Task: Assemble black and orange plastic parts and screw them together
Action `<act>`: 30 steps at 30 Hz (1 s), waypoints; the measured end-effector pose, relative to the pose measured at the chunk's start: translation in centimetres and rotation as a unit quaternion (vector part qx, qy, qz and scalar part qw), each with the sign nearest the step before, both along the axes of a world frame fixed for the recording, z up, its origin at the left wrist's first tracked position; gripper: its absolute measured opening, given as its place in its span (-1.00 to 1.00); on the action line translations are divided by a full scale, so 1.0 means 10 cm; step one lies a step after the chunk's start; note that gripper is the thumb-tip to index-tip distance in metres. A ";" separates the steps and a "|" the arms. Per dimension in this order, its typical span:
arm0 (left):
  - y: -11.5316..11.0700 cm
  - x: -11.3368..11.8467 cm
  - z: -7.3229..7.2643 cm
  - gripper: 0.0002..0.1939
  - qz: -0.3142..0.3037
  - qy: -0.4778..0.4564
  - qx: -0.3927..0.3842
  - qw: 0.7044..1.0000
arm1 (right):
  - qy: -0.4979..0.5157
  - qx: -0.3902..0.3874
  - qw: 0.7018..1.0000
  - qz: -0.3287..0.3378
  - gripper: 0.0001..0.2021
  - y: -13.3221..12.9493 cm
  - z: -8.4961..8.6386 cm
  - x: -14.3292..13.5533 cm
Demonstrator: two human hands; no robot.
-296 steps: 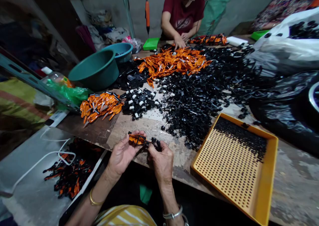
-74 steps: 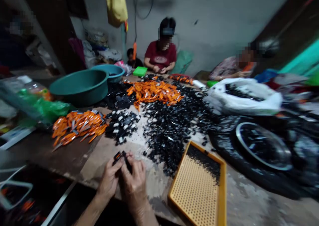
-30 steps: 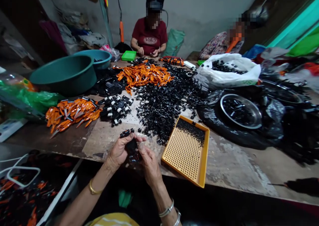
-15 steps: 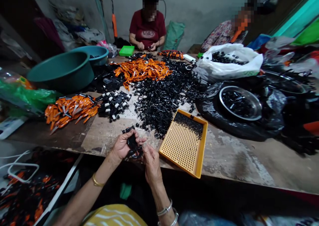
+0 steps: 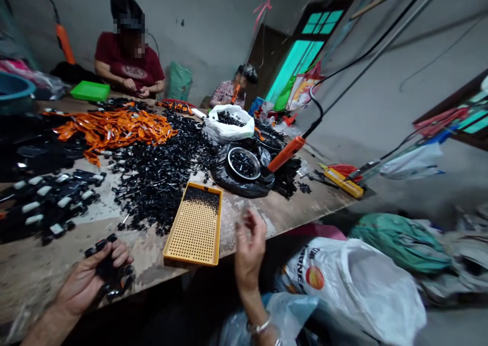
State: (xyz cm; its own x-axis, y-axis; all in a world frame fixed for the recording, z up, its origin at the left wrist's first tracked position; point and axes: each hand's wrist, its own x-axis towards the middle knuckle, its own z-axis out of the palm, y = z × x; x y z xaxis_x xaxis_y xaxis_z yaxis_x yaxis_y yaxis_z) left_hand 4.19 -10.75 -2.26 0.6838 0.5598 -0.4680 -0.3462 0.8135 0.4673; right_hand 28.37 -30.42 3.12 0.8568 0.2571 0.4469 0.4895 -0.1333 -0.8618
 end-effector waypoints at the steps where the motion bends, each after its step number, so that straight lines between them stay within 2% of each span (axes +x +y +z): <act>1: -0.01 0.01 0.00 -0.86 0.002 0.007 -0.003 1.000 | -0.013 0.006 0.999 -0.045 -0.50 -0.05 0.06 0.27; 3: -0.02 0.03 0.00 -0.86 0.013 0.014 -0.006 1.000 | -0.019 0.012 0.995 -0.099 -0.39 -0.08 0.18 0.76; 6: -0.03 0.04 -0.02 -0.87 0.013 0.012 0.004 1.000 | -0.026 0.026 0.994 -0.107 -0.24 -0.02 0.39 1.27; 8: -0.04 0.02 -0.03 -0.88 0.005 0.003 0.017 1.000 | -0.032 0.028 0.995 -0.085 -0.23 0.06 0.52 1.42; 10: -0.06 0.00 -0.04 -0.87 -0.009 -0.012 0.025 1.000 | -0.025 0.043 0.998 -0.030 -0.35 0.14 0.60 1.44; 13: -0.08 0.00 -0.05 -0.87 -0.015 -0.026 0.040 0.999 | 0.005 0.143 0.988 0.054 -0.57 0.25 0.60 1.24; 16: -0.15 0.07 -0.05 -0.87 -0.005 -0.027 0.060 0.998 | 0.032 0.199 0.976 0.084 -0.66 0.30 0.55 0.78; 20: -0.27 0.23 -0.05 -0.86 -0.029 -0.041 0.045 0.998 | 0.109 0.212 0.950 0.201 -0.65 0.34 0.48 0.10; 22: -0.30 0.28 -0.07 -0.85 -0.043 -0.051 0.040 0.997 | 0.123 0.212 0.943 0.224 -0.68 0.36 0.43 -0.13; 25: -0.30 0.31 -0.09 -0.86 -0.044 -0.075 0.035 0.996 | 0.145 0.221 0.937 0.228 -0.72 0.40 0.30 -0.30; 30: -0.30 0.31 -0.08 -0.83 -0.039 -0.085 0.044 0.995 | 0.197 0.239 0.923 0.227 -0.74 0.45 0.09 -0.39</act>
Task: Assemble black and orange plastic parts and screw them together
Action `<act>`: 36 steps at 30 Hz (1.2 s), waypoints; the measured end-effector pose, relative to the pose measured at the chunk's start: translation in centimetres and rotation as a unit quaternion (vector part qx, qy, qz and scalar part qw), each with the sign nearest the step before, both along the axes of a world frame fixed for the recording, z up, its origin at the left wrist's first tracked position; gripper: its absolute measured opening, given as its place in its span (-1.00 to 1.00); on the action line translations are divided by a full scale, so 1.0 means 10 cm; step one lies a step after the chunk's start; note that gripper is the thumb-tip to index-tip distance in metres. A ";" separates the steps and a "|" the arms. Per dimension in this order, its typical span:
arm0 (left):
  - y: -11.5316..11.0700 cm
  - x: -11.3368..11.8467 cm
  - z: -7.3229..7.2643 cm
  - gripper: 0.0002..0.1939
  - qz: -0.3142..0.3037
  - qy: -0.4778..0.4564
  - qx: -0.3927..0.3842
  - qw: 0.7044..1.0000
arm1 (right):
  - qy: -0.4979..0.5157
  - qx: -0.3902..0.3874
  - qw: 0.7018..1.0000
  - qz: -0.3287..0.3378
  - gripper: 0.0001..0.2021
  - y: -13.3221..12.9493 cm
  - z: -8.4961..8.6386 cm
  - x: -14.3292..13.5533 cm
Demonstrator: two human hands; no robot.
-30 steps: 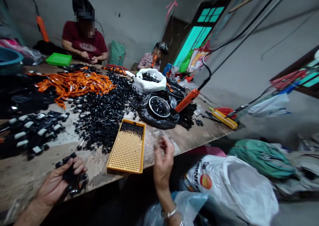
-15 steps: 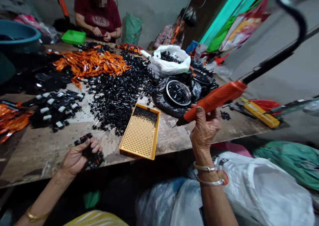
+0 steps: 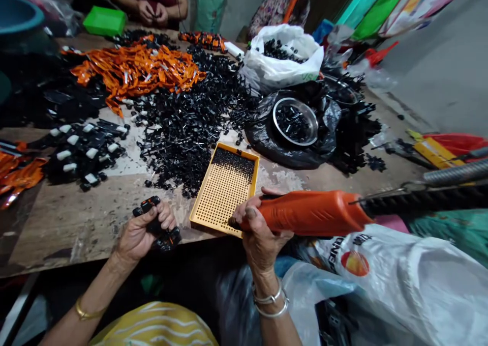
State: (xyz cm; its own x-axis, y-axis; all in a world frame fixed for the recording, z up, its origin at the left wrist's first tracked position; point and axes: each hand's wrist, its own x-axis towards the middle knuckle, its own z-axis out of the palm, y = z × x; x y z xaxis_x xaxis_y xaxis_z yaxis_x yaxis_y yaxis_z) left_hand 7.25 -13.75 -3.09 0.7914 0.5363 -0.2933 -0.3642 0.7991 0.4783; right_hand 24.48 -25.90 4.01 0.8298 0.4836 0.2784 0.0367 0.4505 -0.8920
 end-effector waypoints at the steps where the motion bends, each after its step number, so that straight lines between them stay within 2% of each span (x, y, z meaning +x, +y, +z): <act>1: 0.00 0.00 0.01 -0.83 0.000 0.001 0.002 1.000 | 0.005 0.002 1.000 -0.004 -0.72 0.01 -0.03 -0.01; 7: -0.02 0.02 0.01 -0.82 -0.004 0.008 0.005 1.000 | -0.005 0.021 0.999 -0.046 -0.67 0.05 -0.08 -0.04; 12: -0.01 0.02 -0.01 -0.82 -0.001 0.005 0.002 1.000 | -0.003 -0.020 0.999 -0.036 -0.82 0.06 -0.12 -0.01; 15: -0.02 0.02 -0.02 -0.83 0.002 0.007 -0.002 1.000 | -0.003 -0.041 0.999 -0.034 -0.77 0.06 -0.15 0.01; 18: -0.02 0.03 -0.02 -0.84 0.008 0.010 0.005 1.000 | 0.003 -0.025 0.999 -0.041 -0.80 0.07 -0.17 0.00; 22: -0.02 0.04 -0.01 -0.84 0.011 0.021 0.011 1.000 | -0.005 0.005 0.998 -0.055 -0.69 0.08 -0.16 -0.04; 26: -0.03 0.07 0.02 -0.84 0.021 0.039 -0.001 0.999 | 0.000 -0.005 0.998 -0.069 -0.68 0.06 -0.17 -0.07; 31: -0.04 0.09 0.04 -0.81 0.039 0.055 0.000 0.998 | -0.018 -0.033 0.996 -0.085 -0.73 0.07 -0.16 -0.08; 36: -0.05 0.10 0.03 -0.80 0.057 0.059 0.004 0.997 | -0.019 -0.042 0.996 -0.070 -0.80 0.08 -0.15 -0.07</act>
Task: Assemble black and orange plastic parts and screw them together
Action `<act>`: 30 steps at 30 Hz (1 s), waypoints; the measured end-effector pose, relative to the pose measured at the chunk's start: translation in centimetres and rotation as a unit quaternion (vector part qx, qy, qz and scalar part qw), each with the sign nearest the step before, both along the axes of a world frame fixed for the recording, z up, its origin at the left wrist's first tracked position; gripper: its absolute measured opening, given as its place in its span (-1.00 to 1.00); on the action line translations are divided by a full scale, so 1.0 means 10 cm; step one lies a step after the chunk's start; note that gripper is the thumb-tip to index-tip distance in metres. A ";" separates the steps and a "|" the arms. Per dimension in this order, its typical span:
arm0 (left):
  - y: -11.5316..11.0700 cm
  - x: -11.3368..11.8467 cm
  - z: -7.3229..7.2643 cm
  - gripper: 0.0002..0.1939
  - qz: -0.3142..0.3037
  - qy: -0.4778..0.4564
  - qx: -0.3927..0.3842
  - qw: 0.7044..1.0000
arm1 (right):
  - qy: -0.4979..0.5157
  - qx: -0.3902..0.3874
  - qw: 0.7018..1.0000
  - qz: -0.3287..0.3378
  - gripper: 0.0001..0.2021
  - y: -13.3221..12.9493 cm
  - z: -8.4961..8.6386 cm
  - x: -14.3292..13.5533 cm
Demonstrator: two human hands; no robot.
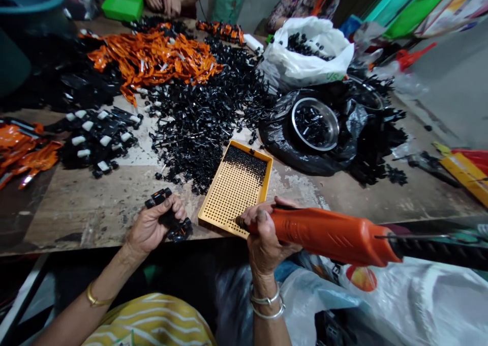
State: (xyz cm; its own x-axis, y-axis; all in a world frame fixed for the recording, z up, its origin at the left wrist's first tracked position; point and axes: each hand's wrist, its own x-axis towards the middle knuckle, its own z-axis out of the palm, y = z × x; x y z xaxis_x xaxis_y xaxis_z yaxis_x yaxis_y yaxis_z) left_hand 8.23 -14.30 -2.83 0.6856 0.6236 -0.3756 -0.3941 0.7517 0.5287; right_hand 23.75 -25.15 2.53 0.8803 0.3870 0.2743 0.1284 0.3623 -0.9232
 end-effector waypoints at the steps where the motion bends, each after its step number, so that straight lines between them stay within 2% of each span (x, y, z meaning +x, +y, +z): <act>1: 0.00 0.00 0.00 -0.80 0.003 -0.002 -0.001 1.000 | 0.000 0.005 1.000 0.004 -0.81 -0.01 0.01 0.01; 6: -0.01 0.00 0.00 -0.80 0.009 -0.006 -0.010 1.000 | -0.020 0.056 0.998 0.025 -0.71 -0.06 0.11 0.04; 9: -0.02 0.00 -0.02 -0.79 0.020 -0.008 -0.021 1.000 | -0.025 0.080 0.996 0.041 -0.74 -0.07 0.24 -0.01; 15: -0.04 0.01 -0.03 -0.79 0.037 -0.024 -0.044 0.998 | -0.016 0.122 0.988 0.097 -0.76 0.04 0.43 -0.33; 17: -0.04 0.02 -0.03 -0.77 0.041 -0.022 -0.043 0.998 | -0.010 0.128 0.983 0.129 -0.78 0.10 0.42 -0.45; 20: -0.04 0.03 -0.02 -0.76 0.048 -0.012 -0.055 0.997 | -0.017 0.116 0.977 0.177 -0.98 0.19 0.34 -0.58; 23: -0.05 0.03 -0.03 -0.75 0.051 -0.007 -0.064 0.997 | -0.016 0.096 0.974 0.203 -0.86 0.26 0.24 -0.63; 30: -0.04 0.04 -0.04 -0.73 0.045 -0.006 -0.058 0.997 | -0.017 0.089 0.974 0.209 -0.85 0.30 0.16 -0.65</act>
